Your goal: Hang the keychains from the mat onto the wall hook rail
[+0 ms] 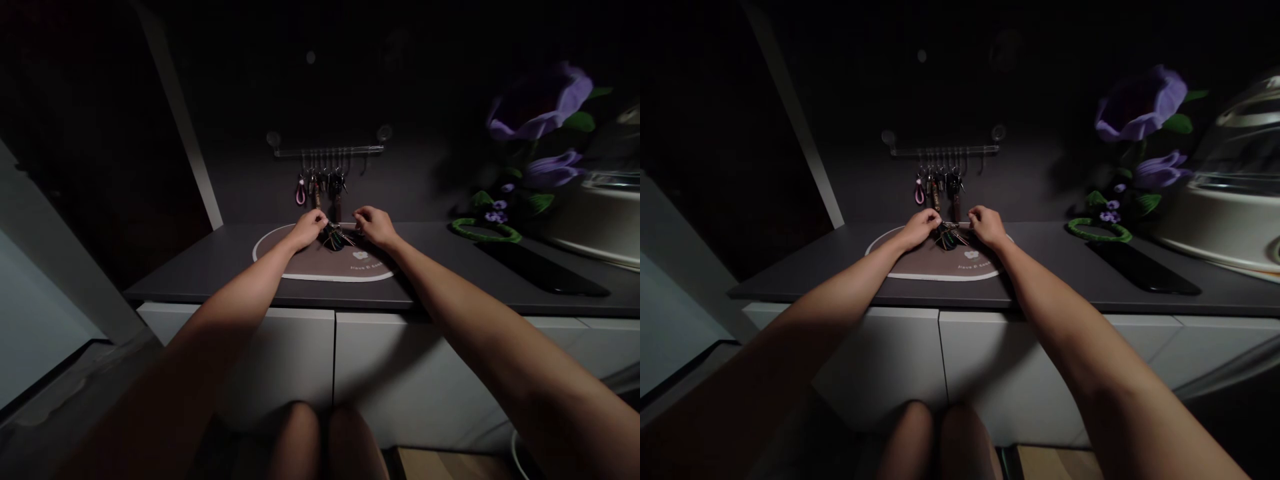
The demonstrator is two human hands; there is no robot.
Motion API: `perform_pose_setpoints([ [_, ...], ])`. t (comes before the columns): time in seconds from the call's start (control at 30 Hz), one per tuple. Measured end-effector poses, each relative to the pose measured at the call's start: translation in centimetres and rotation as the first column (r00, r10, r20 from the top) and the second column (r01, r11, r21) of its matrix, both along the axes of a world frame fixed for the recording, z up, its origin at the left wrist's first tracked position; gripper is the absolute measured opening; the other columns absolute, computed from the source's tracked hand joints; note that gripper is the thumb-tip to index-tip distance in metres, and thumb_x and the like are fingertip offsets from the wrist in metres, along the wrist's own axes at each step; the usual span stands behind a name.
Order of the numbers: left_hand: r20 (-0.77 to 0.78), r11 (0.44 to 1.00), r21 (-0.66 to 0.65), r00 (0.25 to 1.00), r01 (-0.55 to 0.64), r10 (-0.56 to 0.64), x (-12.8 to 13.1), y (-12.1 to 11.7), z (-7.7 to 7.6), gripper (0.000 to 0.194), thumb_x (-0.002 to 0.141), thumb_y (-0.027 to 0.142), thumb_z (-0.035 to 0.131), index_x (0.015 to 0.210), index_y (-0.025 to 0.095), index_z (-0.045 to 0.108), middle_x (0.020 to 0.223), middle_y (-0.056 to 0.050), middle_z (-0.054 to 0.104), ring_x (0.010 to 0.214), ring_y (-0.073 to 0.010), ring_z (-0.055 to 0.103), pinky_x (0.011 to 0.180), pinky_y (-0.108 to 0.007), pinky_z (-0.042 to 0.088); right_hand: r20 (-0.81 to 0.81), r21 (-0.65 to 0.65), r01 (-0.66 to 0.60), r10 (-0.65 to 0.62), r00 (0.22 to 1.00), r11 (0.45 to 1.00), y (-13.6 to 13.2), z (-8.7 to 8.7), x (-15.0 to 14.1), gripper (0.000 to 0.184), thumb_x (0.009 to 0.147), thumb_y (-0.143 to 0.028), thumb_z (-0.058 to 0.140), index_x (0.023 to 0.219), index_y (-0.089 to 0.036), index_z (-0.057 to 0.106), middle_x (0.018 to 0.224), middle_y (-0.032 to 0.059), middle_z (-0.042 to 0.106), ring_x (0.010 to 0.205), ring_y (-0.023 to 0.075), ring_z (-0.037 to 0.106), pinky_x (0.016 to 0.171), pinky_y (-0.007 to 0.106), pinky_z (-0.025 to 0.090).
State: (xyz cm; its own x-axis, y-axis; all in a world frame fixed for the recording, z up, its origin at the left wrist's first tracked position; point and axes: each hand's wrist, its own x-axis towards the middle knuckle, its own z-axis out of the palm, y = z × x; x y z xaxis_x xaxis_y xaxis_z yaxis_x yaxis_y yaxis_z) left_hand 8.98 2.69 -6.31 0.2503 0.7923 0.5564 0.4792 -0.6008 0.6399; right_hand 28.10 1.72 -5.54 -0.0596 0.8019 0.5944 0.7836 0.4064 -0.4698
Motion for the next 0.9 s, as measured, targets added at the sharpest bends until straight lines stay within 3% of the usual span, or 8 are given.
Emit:
perform_pose_setpoints([
  [0.3, 0.080, 0.996, 0.056, 0.994, -0.075, 0.071, -0.2, 0.3, 0.2, 0.016, 0.078, 0.029, 0.050, 0.074, 0.015, 0.055, 0.067, 0.000, 0.055, 0.065, -0.0115, 0.049, 0.063, -0.023, 0.036, -0.117, -0.007, -0.030, 0.029, 0.993, 1.000, 0.2, 0.0, 0.1, 0.022, 0.080, -0.026, 0.048, 0.090, -0.013, 0.063, 0.068, 0.0041, 0.064, 0.064, 0.0117, 0.057, 0.071, 0.024, 0.042],
  [0.63, 0.144, 0.976, 0.110, 0.974, -0.190, 0.174, -0.4, -0.3, 1.3, 0.014, 0.077, 0.026, 0.051, 0.069, 0.015, 0.054, 0.067, -0.001, 0.057, 0.064, -0.0115, 0.049, 0.063, -0.023, 0.037, -0.321, -0.036, -0.054, 0.040, 0.946, 0.998, 0.3, 0.6, 0.4, 0.019, 0.079, -0.026, 0.050, 0.088, -0.013, 0.060, 0.065, 0.0027, 0.062, 0.051, 0.0081, 0.052, 0.059, 0.022, 0.042],
  [0.77, 0.171, 0.970, 0.105, 0.964, -0.221, 0.202, -0.5, -0.5, 1.7, 0.014, 0.077, 0.025, 0.051, 0.067, 0.015, 0.053, 0.067, -0.001, 0.058, 0.065, -0.0114, 0.050, 0.064, -0.023, 0.037, -0.264, -0.043, -0.015, 0.003, 0.964, 0.999, -0.1, 0.8, 0.6, 0.019, 0.077, -0.026, 0.051, 0.087, -0.013, 0.062, 0.072, 0.0047, 0.065, 0.057, 0.0092, 0.054, 0.061, 0.021, 0.042],
  [0.9, 0.236, 0.970, 0.080, 0.950, -0.229, 0.204, -0.6, -0.4, 1.7, 0.017, 0.078, 0.027, 0.051, 0.066, 0.015, 0.053, 0.065, -0.001, 0.057, 0.063, -0.0112, 0.050, 0.063, -0.023, 0.037, -0.059, -0.082, 0.062, -0.067, 0.996, 0.995, -0.1, 0.7, 1.0, 0.017, 0.075, -0.026, 0.055, 0.083, -0.015, 0.065, 0.080, 0.0055, 0.066, 0.071, 0.0118, 0.057, 0.067, 0.022, 0.041],
])
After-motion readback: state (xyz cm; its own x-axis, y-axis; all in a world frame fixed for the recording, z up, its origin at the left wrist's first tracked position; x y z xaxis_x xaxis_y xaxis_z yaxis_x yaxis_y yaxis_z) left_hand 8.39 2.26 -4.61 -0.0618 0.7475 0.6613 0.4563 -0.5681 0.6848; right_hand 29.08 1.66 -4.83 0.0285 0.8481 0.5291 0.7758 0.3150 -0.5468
